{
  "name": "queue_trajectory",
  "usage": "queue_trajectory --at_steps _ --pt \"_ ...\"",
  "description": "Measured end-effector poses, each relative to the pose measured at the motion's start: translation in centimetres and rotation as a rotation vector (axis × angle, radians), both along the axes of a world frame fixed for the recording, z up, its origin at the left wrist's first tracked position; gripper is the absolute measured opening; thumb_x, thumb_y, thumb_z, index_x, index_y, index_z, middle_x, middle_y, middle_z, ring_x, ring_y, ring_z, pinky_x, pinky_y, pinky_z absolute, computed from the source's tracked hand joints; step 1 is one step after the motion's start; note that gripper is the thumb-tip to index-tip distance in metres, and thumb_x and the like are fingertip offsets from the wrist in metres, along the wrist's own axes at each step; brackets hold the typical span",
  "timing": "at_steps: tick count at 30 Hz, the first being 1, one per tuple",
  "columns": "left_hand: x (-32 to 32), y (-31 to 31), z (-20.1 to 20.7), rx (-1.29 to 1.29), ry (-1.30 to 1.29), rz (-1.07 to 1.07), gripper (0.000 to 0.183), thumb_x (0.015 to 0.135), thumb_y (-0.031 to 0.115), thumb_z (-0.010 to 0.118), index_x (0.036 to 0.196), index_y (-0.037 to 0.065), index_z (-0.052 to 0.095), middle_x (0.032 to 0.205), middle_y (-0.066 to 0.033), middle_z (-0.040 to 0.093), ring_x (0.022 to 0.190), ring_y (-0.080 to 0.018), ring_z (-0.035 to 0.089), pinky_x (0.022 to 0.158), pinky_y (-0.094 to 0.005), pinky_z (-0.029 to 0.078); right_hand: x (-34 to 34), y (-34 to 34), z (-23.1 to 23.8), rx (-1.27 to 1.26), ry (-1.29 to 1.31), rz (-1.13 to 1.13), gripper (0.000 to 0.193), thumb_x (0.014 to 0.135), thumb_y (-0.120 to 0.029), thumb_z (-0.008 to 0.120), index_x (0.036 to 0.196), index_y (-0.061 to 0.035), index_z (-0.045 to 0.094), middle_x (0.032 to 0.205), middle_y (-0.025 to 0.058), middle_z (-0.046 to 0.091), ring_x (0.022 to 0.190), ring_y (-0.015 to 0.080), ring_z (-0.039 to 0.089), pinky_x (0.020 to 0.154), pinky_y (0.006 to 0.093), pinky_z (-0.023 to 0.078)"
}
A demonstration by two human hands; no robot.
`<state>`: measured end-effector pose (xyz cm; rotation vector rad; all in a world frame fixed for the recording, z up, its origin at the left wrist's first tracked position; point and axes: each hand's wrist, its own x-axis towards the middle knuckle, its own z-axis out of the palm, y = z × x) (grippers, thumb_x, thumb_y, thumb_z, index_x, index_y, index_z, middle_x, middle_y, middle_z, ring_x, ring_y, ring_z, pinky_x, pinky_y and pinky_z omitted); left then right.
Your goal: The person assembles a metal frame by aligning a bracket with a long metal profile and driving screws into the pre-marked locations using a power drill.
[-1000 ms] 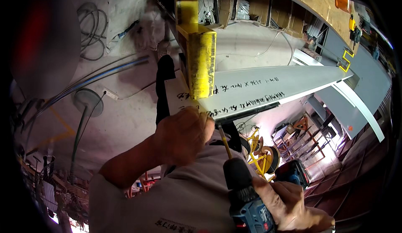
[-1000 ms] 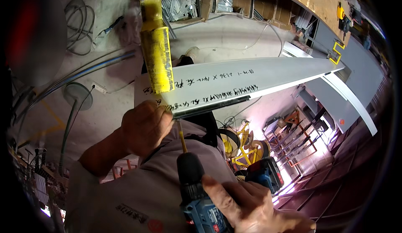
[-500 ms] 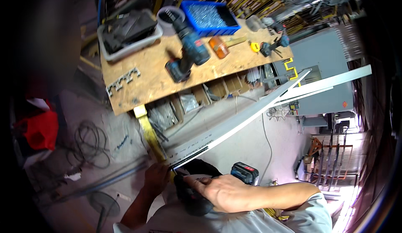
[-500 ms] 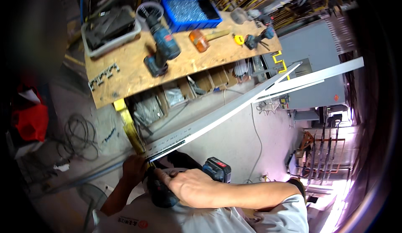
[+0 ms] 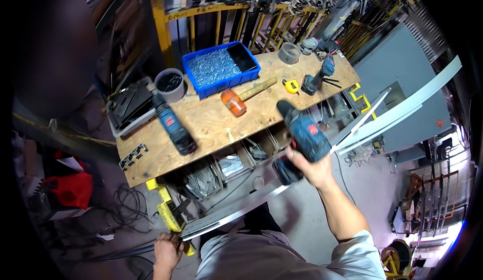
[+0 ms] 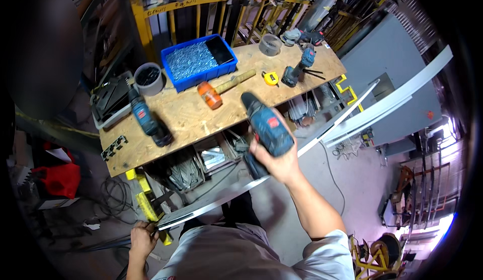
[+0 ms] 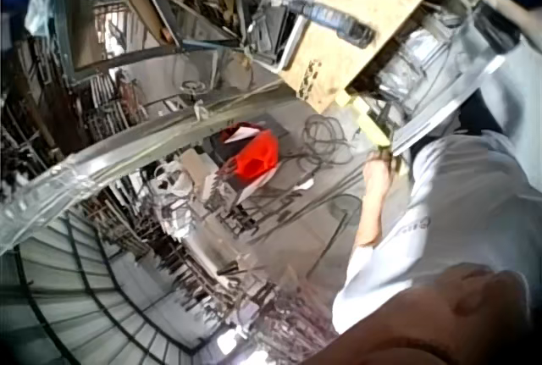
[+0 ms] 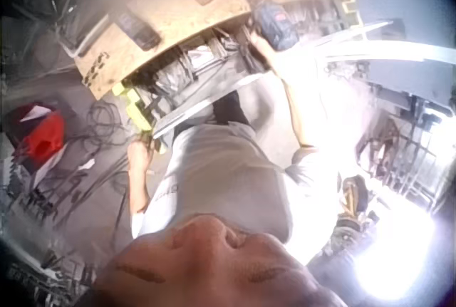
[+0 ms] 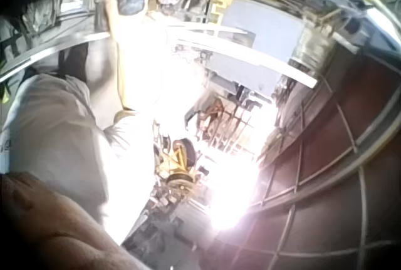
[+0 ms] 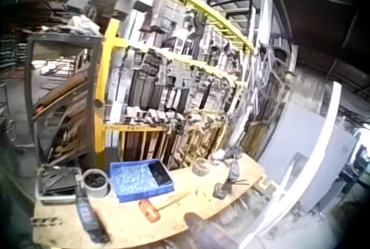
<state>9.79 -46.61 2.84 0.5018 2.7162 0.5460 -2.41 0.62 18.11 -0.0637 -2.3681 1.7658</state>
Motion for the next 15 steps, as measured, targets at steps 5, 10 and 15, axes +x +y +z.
queue_trajectory --at_steps 5,10,15 --pt "-2.1 10.4 4.8 -0.009 0.191 0.091 0.015 0.076 0.009 0.078 0.089 0.002 0.072 0.085 -0.0177 0.063 0.076 -0.0388 0.062 0.068 -0.0478 0.049 -12.6 12.9 -12.1 -0.281 0.21 -0.155 0.054 0.09 0.0 0.077 0.139 -0.0012 0.054 0.118 0.0073 0.069 0.103 0.0163 0.068 0.095 0.0331 0.056" --pt "2.5 21.3 0.8 0.421 0.056 0.575 0.007 0.08 -0.003 0.074 0.08 -0.007 0.068 0.069 -0.0107 0.062 0.063 -0.0203 0.059 0.06 -0.0342 0.045 -19.9 15.3 -14.2 0.031 0.066 -0.224 0.068 0.083 -0.006 0.077 0.146 -0.0073 0.052 0.109 0.0133 0.069 0.097 0.023 0.067 0.087 0.0382 0.055" --pt "1.7 28.8 0.2 0.643 -0.385 0.817 0.012 0.09 0.0 0.074 0.083 -0.01 0.071 0.076 -0.0066 0.068 0.067 -0.0138 0.059 0.067 -0.0302 0.05 -21.2 16.7 -17.9 -0.246 0.204 0.002 0.087 0.087 -0.002 0.072 0.163 -0.006 0.029 0.142 0.0241 0.06 0.134 0.0317 0.059 0.112 0.0398 0.046"
